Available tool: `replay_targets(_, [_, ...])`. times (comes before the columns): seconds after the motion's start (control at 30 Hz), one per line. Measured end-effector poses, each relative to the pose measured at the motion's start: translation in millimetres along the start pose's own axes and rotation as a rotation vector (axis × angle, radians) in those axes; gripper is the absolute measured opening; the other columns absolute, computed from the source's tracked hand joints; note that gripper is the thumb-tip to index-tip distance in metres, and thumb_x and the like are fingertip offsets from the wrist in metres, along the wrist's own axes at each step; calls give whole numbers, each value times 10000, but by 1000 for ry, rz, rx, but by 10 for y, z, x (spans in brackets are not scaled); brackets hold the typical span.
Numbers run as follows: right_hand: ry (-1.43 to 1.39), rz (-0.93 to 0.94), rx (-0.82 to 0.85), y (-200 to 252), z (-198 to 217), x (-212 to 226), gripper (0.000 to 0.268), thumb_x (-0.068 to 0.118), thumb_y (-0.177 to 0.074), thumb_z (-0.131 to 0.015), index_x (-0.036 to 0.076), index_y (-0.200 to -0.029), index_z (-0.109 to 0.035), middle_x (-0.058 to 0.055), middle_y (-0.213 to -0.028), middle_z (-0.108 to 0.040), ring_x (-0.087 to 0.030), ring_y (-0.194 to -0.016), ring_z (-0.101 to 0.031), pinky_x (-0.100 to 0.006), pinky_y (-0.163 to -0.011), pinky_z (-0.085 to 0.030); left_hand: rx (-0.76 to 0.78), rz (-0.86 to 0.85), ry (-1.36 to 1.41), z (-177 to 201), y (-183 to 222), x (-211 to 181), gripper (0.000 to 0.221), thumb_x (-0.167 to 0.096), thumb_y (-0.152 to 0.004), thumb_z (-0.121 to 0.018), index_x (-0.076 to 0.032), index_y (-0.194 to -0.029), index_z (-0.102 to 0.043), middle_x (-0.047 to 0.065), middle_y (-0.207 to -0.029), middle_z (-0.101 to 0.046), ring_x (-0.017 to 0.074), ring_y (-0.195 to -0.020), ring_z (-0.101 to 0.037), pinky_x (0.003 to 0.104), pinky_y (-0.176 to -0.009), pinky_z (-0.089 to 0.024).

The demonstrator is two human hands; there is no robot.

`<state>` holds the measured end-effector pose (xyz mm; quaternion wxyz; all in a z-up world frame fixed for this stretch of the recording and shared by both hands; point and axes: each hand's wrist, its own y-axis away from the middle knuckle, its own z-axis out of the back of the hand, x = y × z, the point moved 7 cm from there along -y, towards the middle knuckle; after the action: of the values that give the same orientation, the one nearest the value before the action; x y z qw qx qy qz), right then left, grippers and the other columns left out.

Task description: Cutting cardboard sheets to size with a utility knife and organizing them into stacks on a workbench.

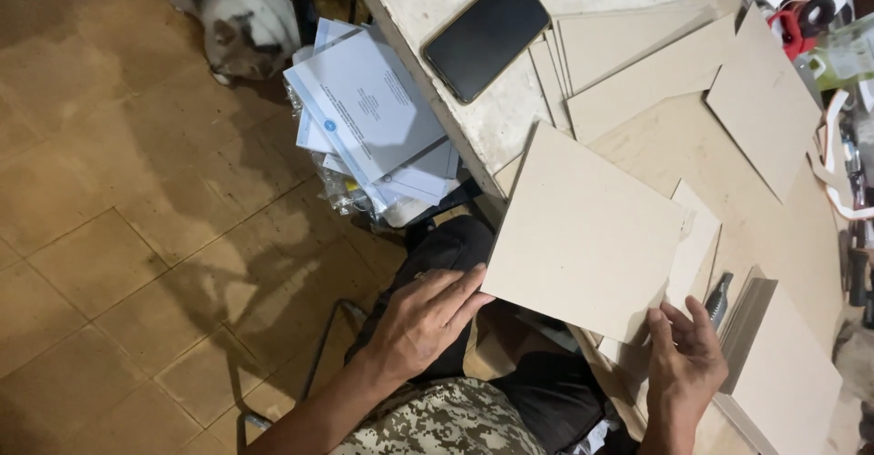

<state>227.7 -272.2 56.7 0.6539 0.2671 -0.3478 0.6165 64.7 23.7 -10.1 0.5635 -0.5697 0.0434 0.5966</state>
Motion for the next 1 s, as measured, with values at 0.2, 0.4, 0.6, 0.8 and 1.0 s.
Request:
replay_targets(0.2, [210,29,-56,-29,52,24,556,213,-942,-758,-14,-1424,-599,-163,-1155,-718,-182,-998,-649,-311,-862,-525,65,819,786,-158,22,298,596,-479,-789,-770,-74,-1210,-653,133,-1145,-764,260,-896,-822,346,-759,-723])
replay_targets(0.4, [-120,250,-26,-121,130,-520,645,53,-967,-765,-90,-1501,-434,-335,-1241,-629,-379,-1070,-646,-524,-934,-554,28,1041,1156,-770,103,432,435,-61,-912,-716,110,-1292,-588,222,-1040,-697,281,-821,-754,447,-704,-698])
replay_targets(0.6, [-404,-181,-183,902,519,-380,437,348,-932,-660,108,-1283,-561,-120,-1138,-747,-185,-917,-739,-276,-793,-619,216,1097,1090,-576,499,-167,548,-155,-899,-646,63,-1392,-548,265,-1300,-703,383,-1037,-747,428,-724,-675])
replay_targets(0.8, [-1409,-292,-117,1147,778,-607,304,-23,-881,-734,160,-663,-628,-25,-909,-726,-175,-961,-685,-347,-953,-566,703,864,1120,-1334,738,-1268,506,-249,-898,-705,79,-1271,-611,278,-1139,-786,346,-945,-817,398,-827,-706])
replay_targets(1.0, [-1039,74,-317,1208,2821,-1774,250,197,-1081,-502,344,-883,-539,167,-765,-345,-7,-555,-291,-193,-407,-268,640,-648,150,-2027,17,-2120,319,-321,-983,-707,-114,-1224,-732,129,-1383,-631,308,-1242,-626,513,-1075,-492])
